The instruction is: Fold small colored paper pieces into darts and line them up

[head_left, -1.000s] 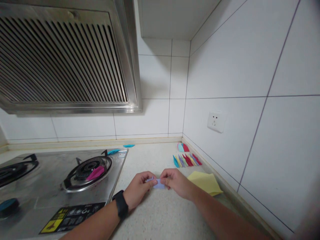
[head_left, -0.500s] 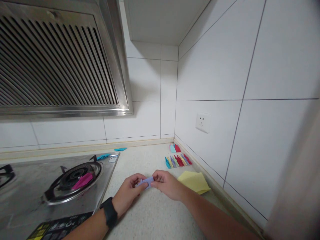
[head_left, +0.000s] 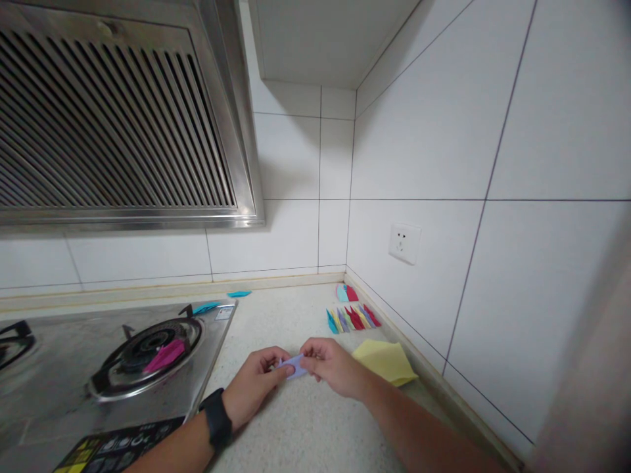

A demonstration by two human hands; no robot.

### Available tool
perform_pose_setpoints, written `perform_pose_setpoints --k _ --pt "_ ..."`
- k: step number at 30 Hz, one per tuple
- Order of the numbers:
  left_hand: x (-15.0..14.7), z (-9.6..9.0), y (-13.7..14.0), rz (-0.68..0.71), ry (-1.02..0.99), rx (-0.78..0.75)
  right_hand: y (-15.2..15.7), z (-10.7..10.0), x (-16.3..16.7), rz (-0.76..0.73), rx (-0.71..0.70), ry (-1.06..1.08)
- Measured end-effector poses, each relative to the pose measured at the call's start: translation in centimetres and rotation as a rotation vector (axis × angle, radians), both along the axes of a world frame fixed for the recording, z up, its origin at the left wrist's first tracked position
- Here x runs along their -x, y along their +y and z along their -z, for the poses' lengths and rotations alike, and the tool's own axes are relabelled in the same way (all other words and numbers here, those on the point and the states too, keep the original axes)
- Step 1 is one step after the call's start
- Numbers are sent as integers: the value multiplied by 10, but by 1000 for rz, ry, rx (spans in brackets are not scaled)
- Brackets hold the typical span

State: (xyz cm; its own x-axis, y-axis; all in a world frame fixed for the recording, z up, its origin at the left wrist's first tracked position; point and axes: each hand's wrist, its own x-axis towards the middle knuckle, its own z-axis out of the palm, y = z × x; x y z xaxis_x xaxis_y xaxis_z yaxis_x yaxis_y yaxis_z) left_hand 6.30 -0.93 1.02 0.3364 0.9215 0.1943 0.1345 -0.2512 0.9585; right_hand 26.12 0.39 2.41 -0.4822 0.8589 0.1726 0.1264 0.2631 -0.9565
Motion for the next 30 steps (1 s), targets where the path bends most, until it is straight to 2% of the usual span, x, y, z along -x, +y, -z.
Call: perform_pose_setpoints --k 4,11,13,16,19,23,27,30 --pt "-2 -5 -2 50 -62 44 2 -1 -2 -77 78 75" --pt "-6 -11 -8 140 -129 63 0 -7 -10 -206 124 71" --pt "-9 -12 -6 100 -151 98 2 -7 -10 -145 98 121" --pt "-13 -11 -1 -12 -200 196 8 -4 -4 41 33 204" --pt "-13 -13 4 -76 -255 275 13 3 5 144 -24 162" --pt "-9 -22 16 -124 -254 301 17 13 15 260 -109 73" --pt "-8 -34 50 -83 -180 275 21 15 18 404 -168 120" --pt "-16 -41 90 -107 -104 142 24 12 17 397 -160 206"
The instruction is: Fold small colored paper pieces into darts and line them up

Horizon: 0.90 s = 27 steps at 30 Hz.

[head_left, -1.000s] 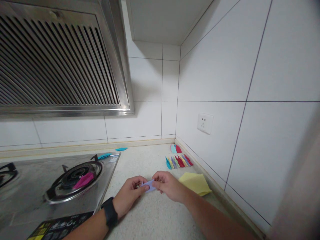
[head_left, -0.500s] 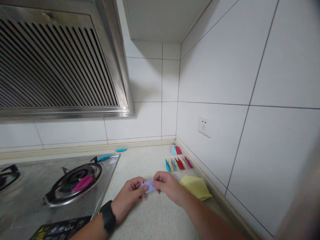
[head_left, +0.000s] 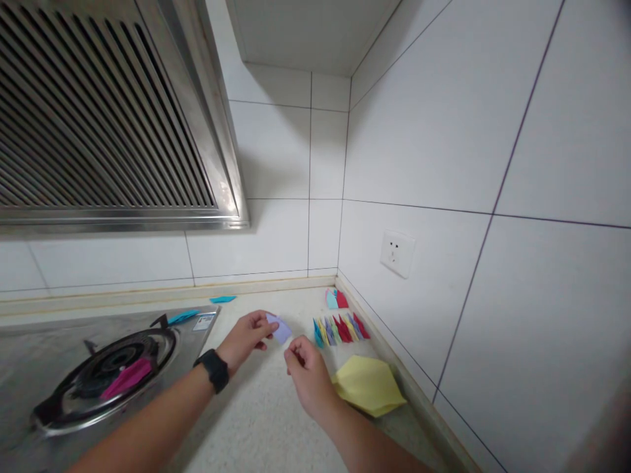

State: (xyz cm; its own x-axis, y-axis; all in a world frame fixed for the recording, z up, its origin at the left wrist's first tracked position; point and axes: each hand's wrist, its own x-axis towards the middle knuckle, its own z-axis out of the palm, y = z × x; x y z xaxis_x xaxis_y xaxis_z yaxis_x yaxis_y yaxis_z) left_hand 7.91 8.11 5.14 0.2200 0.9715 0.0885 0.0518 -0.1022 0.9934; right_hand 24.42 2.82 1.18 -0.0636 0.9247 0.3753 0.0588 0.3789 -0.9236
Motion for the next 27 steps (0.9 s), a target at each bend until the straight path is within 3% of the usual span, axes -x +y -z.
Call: perform_pose_setpoints --k 2,7,14,20,27 --pt "-10 -4 30 -10 52 -54 0 -3 0 -21 9 33" --pt "-47 -6 100 -2 185 -18 -7 -8 4 -25 7 6" --pt "-92 12 168 55 386 -9 -14 -7 8 -120 40 -51" --pt "-109 37 192 -13 587 -80 -10 -2 7 -131 68 -8" --pt "-101 45 187 -185 754 -264 -6 1 7 -128 76 12"
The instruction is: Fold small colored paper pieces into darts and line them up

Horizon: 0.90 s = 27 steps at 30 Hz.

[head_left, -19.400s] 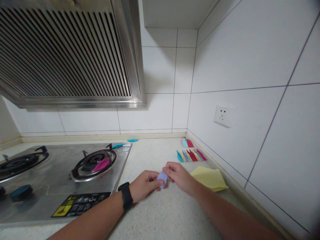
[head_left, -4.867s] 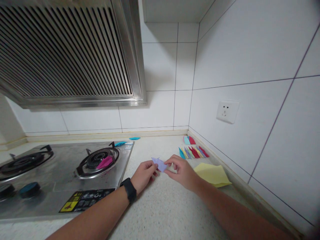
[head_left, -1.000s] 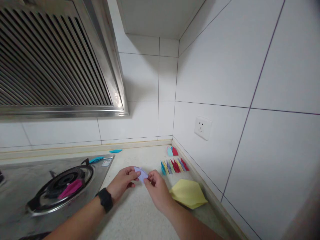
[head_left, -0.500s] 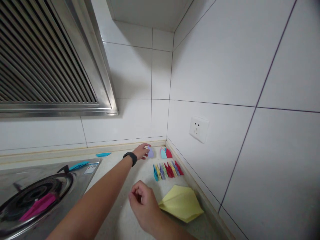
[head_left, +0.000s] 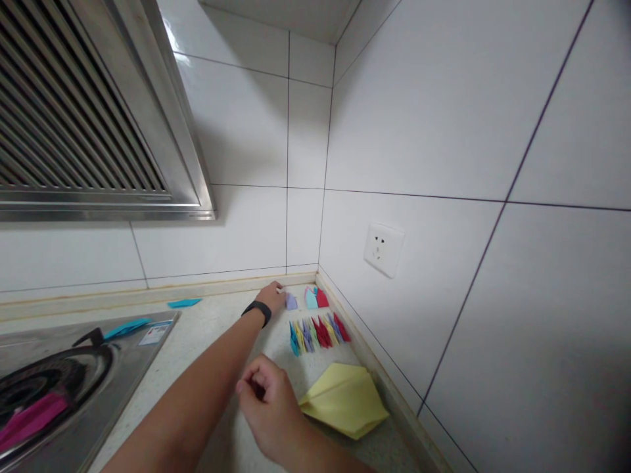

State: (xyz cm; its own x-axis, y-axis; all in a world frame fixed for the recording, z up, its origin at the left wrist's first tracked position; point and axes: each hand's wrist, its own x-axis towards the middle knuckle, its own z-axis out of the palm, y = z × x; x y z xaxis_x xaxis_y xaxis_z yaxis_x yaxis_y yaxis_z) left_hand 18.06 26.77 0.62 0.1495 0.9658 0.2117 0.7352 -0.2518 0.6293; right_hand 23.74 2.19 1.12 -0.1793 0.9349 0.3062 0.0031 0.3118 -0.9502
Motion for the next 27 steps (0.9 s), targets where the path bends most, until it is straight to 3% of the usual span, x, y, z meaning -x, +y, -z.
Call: perform_pose_setpoints --k 8,27 --pt "15 11 -37 186 123 -163 -1 -2 0 -1 7 5" --pt "3 14 -42 406 321 -269 4 8 3 -24 91 72"
